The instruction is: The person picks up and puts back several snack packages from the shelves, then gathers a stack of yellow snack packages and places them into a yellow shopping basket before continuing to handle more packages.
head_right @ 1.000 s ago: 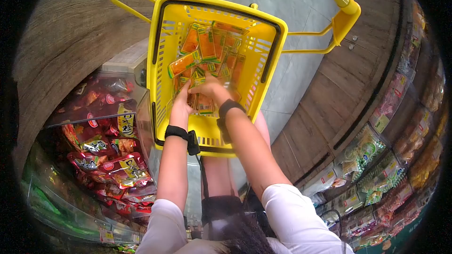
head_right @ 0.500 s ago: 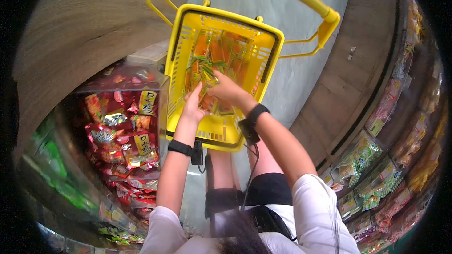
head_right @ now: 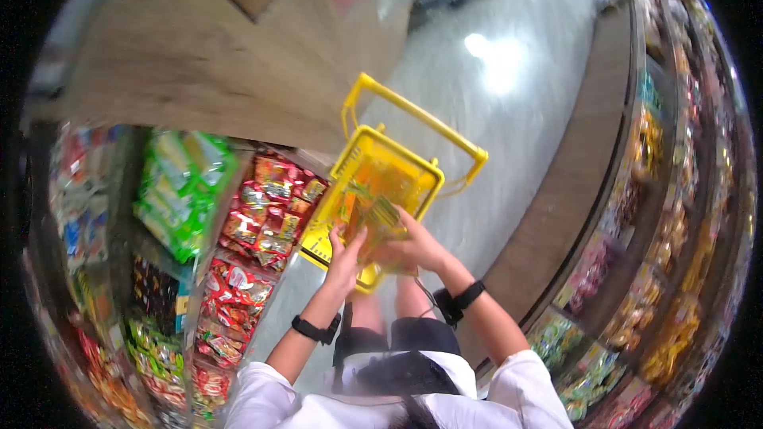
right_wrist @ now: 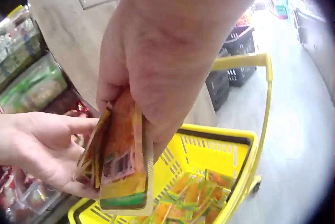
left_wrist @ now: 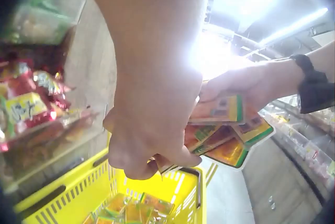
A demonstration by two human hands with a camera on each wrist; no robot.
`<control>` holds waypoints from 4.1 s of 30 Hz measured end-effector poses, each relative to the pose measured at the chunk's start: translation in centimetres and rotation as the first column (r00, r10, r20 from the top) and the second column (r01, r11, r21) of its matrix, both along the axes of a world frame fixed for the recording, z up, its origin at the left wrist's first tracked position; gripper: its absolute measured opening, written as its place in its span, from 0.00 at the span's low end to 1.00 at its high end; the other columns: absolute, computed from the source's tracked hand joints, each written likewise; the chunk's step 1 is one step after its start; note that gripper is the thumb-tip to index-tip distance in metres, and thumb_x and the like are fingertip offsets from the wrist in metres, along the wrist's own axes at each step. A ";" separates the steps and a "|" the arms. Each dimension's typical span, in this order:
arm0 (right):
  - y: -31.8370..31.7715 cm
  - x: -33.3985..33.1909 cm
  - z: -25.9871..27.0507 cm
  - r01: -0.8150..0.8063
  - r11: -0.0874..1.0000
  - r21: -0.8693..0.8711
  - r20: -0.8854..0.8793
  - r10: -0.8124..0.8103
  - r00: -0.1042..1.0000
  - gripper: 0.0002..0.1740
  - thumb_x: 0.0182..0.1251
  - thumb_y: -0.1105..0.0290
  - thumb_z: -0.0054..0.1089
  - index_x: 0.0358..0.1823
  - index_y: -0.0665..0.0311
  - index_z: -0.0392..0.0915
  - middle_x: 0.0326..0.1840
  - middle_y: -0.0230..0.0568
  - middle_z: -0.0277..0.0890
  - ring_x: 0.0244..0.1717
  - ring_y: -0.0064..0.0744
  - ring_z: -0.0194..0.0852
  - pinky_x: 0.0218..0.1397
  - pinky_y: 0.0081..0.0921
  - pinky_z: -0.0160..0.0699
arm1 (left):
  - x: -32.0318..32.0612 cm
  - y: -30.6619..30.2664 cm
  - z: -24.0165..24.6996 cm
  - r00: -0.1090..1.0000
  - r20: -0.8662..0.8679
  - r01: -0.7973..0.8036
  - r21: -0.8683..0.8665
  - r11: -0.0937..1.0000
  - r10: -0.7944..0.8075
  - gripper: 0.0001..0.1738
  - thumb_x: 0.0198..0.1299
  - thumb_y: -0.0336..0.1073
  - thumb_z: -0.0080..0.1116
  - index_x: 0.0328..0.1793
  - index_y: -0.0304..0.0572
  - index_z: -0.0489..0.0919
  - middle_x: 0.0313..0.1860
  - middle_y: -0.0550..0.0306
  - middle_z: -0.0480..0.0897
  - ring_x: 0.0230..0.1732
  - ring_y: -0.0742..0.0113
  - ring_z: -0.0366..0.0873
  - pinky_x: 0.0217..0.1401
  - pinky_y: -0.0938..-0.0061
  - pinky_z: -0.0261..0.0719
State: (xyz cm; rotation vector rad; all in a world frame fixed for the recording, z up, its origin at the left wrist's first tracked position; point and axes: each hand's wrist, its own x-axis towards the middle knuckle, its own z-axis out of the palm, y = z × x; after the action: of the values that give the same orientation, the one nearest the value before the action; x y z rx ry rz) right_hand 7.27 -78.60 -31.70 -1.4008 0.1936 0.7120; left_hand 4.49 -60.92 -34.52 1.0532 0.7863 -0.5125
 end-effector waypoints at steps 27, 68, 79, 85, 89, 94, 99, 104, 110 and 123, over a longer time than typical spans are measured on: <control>29.7 -13.6 21.5 -0.533 0.807 0.255 0.265 0.472 0.841 0.18 0.57 0.80 0.57 0.50 0.64 0.76 0.54 0.37 0.74 0.57 0.32 0.67 0.67 0.31 0.57 | -21.2 29.6 20.5 0.926 0.279 -0.288 0.095 0.953 0.252 0.38 0.57 0.31 0.61 0.68 0.58 0.52 0.61 0.54 0.64 0.61 0.59 0.66 0.50 0.60 0.78; 55.8 1.9 16.0 -0.531 0.796 0.290 -0.174 0.590 0.789 0.20 0.60 0.82 0.55 0.54 0.61 0.68 0.49 0.42 0.72 0.48 0.40 0.75 0.50 0.41 0.78 | -12.7 50.4 11.8 0.659 0.462 -0.743 0.279 0.608 0.594 0.39 0.39 0.23 0.69 0.58 0.36 0.59 0.50 0.47 0.72 0.51 0.60 0.73 0.49 0.66 0.76; 55.1 5.7 11.2 -0.620 0.740 -0.260 0.176 0.668 0.723 0.15 0.57 0.74 0.60 0.47 0.69 0.74 0.43 0.42 0.76 0.46 0.36 0.76 0.45 0.31 0.76 | -16.3 48.7 17.0 0.765 0.379 -0.599 0.123 0.791 0.520 0.27 0.57 0.37 0.62 0.60 0.43 0.65 0.47 0.57 0.77 0.45 0.68 0.78 0.40 0.71 0.79; 52.4 2.7 16.7 -0.484 0.611 -0.627 0.405 0.786 0.468 0.15 0.59 0.69 0.58 0.47 0.65 0.76 0.46 0.46 0.77 0.44 0.38 0.78 0.47 0.31 0.76 | -20.3 46.6 19.8 0.794 0.323 -0.560 0.056 0.827 0.515 0.19 0.62 0.40 0.58 0.57 0.46 0.70 0.48 0.61 0.77 0.44 0.73 0.75 0.40 0.74 0.73; 51.8 0.6 14.0 -0.551 0.618 -0.561 0.536 0.778 0.327 0.14 0.60 0.68 0.57 0.46 0.64 0.76 0.42 0.46 0.80 0.43 0.41 0.80 0.48 0.30 0.77 | -23.9 47.0 19.8 0.877 0.332 -0.449 0.312 0.837 0.347 0.17 0.62 0.40 0.57 0.54 0.43 0.70 0.45 0.61 0.76 0.43 0.75 0.72 0.42 0.77 0.71; 53.4 -3.9 15.6 -0.654 0.535 -0.536 0.510 0.822 0.254 0.13 0.61 0.68 0.58 0.46 0.66 0.76 0.42 0.43 0.80 0.44 0.38 0.80 0.47 0.30 0.76 | -27.4 47.1 19.1 0.848 0.461 -0.461 0.399 0.793 0.261 0.18 0.62 0.37 0.57 0.54 0.37 0.69 0.45 0.56 0.78 0.45 0.72 0.75 0.47 0.76 0.74; 55.2 -5.9 13.6 -0.432 0.591 -0.681 0.609 0.785 0.114 0.17 0.56 0.69 0.59 0.47 0.65 0.74 0.43 0.48 0.76 0.49 0.47 0.74 0.52 0.38 0.72 | -29.9 46.7 20.8 0.766 0.510 -0.580 0.287 0.763 0.390 0.21 0.57 0.34 0.62 0.54 0.37 0.68 0.43 0.56 0.79 0.39 0.74 0.78 0.34 0.80 0.77; 56.9 -6.6 15.1 -0.033 0.567 -0.823 0.568 0.823 -0.009 0.25 0.52 0.67 0.61 0.55 0.59 0.69 0.56 0.46 0.64 0.57 0.52 0.60 0.60 0.42 0.60 | -33.8 46.8 21.9 0.777 0.435 -0.582 0.219 0.783 0.455 0.29 0.53 0.30 0.65 0.59 0.39 0.64 0.44 0.59 0.78 0.39 0.75 0.76 0.35 0.81 0.75; 60.4 -6.6 13.3 0.038 0.613 -0.789 0.582 0.766 -0.272 0.28 0.57 0.62 0.57 0.60 0.59 0.67 0.59 0.47 0.64 0.61 0.54 0.58 0.65 0.49 0.53 | -37.2 45.5 22.4 0.630 0.496 -0.649 -0.086 0.756 0.598 0.35 0.57 0.24 0.59 0.70 0.44 0.59 0.55 0.59 0.75 0.50 0.73 0.75 0.47 0.78 0.75; 62.7 -7.4 13.3 0.232 0.555 -0.799 0.389 0.771 -0.505 0.14 0.53 0.74 0.52 0.43 0.64 0.74 0.40 0.43 0.78 0.52 0.47 0.71 0.64 0.44 0.58 | -42.3 45.9 19.7 0.485 0.348 -0.762 -0.283 0.583 0.802 0.22 0.55 0.29 0.49 0.56 0.29 0.67 0.44 0.44 0.80 0.44 0.52 0.82 0.50 0.61 0.80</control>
State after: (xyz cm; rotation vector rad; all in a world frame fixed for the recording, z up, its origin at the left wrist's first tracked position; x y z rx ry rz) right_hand -0.17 -15.94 -18.35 -2.3102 -1.9861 -0.4873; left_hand -37.81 -14.98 -14.87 0.5680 0.7293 0.4952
